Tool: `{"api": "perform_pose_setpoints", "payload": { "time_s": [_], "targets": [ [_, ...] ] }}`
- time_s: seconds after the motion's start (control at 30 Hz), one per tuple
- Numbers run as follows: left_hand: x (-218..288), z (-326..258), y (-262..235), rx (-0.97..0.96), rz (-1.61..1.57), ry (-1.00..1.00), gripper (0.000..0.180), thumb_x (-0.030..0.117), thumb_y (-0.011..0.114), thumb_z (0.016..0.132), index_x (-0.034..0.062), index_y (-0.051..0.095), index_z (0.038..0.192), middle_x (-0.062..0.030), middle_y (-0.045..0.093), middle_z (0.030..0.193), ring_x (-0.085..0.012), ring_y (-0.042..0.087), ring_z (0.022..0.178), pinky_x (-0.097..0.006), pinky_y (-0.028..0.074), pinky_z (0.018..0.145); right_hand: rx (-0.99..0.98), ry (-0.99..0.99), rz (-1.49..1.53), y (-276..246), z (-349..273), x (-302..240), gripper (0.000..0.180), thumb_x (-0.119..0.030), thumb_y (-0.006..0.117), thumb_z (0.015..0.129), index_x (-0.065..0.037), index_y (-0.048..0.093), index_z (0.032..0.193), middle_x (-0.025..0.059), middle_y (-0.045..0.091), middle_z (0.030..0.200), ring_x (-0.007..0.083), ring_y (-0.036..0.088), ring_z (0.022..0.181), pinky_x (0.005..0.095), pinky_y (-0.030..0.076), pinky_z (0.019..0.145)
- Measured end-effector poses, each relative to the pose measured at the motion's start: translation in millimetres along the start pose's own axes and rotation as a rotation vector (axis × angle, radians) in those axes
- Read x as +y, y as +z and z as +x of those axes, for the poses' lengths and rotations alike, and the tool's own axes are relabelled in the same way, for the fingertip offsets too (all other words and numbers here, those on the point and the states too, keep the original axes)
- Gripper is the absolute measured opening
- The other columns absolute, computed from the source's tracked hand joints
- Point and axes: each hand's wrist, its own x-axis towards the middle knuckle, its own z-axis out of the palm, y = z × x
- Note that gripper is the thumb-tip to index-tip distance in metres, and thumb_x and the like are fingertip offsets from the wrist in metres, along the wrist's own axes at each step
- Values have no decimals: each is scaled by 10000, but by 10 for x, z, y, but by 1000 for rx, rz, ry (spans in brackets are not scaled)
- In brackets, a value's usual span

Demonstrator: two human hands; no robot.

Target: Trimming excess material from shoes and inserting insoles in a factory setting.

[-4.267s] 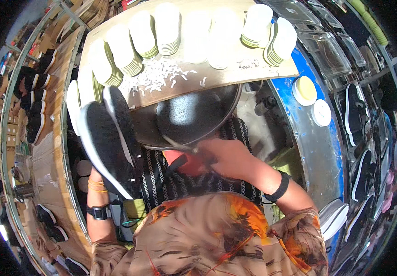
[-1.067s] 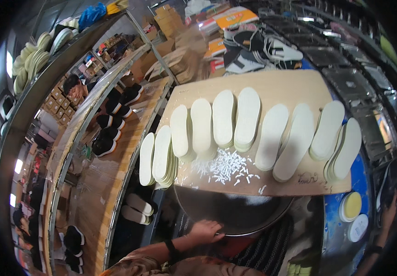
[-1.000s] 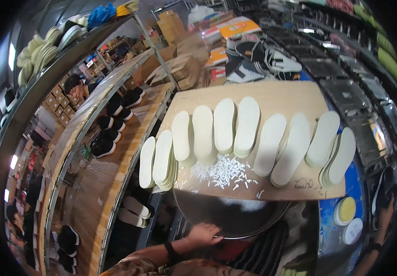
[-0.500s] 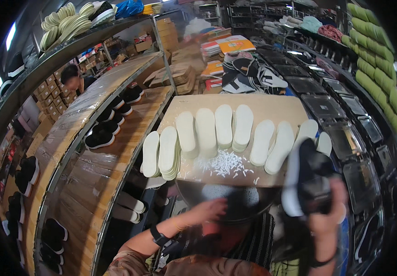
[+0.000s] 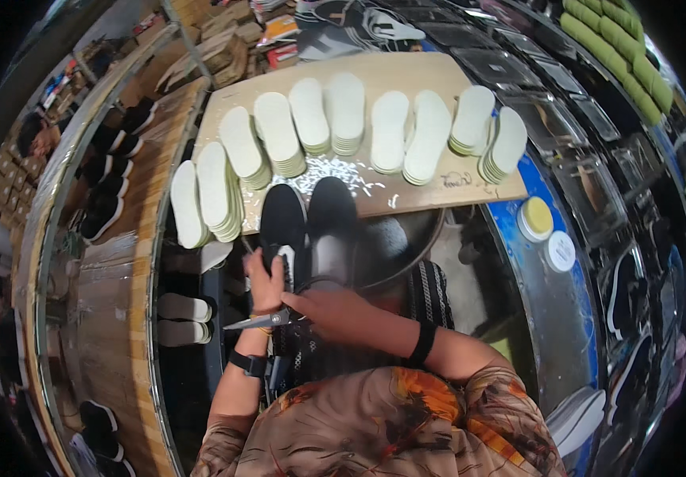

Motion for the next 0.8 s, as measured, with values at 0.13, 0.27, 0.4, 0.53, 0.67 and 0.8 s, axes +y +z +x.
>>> {"api": "perform_pose_setpoints", "payload": {
  "time_s": [0.13,0.27,0.4,0.53,0.67,0.8],
  "targets": [
    [165,204,-361,-39,-62,134,223,188,569,824,-29,589,872,-149,599,831,-280,594,659,-351,480,599,87,418,278,-411,-143,-86,574,-172,677,681,-90,443,1199,129,576,1037,301,588,918,370,487,769],
    [870,171,-473,-447,401,77,530,513,486,809,17,621,679,-210,599,674,-376,605,681,-448,480,590,451,574,514,-410,-600,425,583,-138,772,624,-41,471,1115,112,616,961,178,613,864,303,486,780],
    [1033,52,-284,-599,465,37,697,634,467,769,-51,569,851,-227,620,797,-359,627,735,-419,512,636,468,784,610,-420,-914,647,491,-56,718,646,-14,470,1068,60,610,726,108,588,660,243,478,608],
    [933,87,-91,-396,465,154,602,544,570,746,-47,554,855,-236,595,884,-338,625,727,-397,513,581,464,784,822,-405,-916,621,505,-25,678,665,-21,445,1113,77,598,699,120,563,566,240,454,499],
    [808,84,52,-448,499,200,394,390,538,807,0,586,782,-192,610,764,-330,615,683,-411,498,578,467,775,865,-418,-970,554,506,-24,638,696,-26,428,1156,90,590,673,136,545,496,243,430,439],
    [589,114,34,-401,354,265,289,271,488,831,30,596,716,-188,601,714,-357,592,671,-453,474,607,465,801,1003,-487,-1021,759,460,-51,556,752,-36,417,1190,103,580,658,157,516,425,246,371,360]
  ]
}}
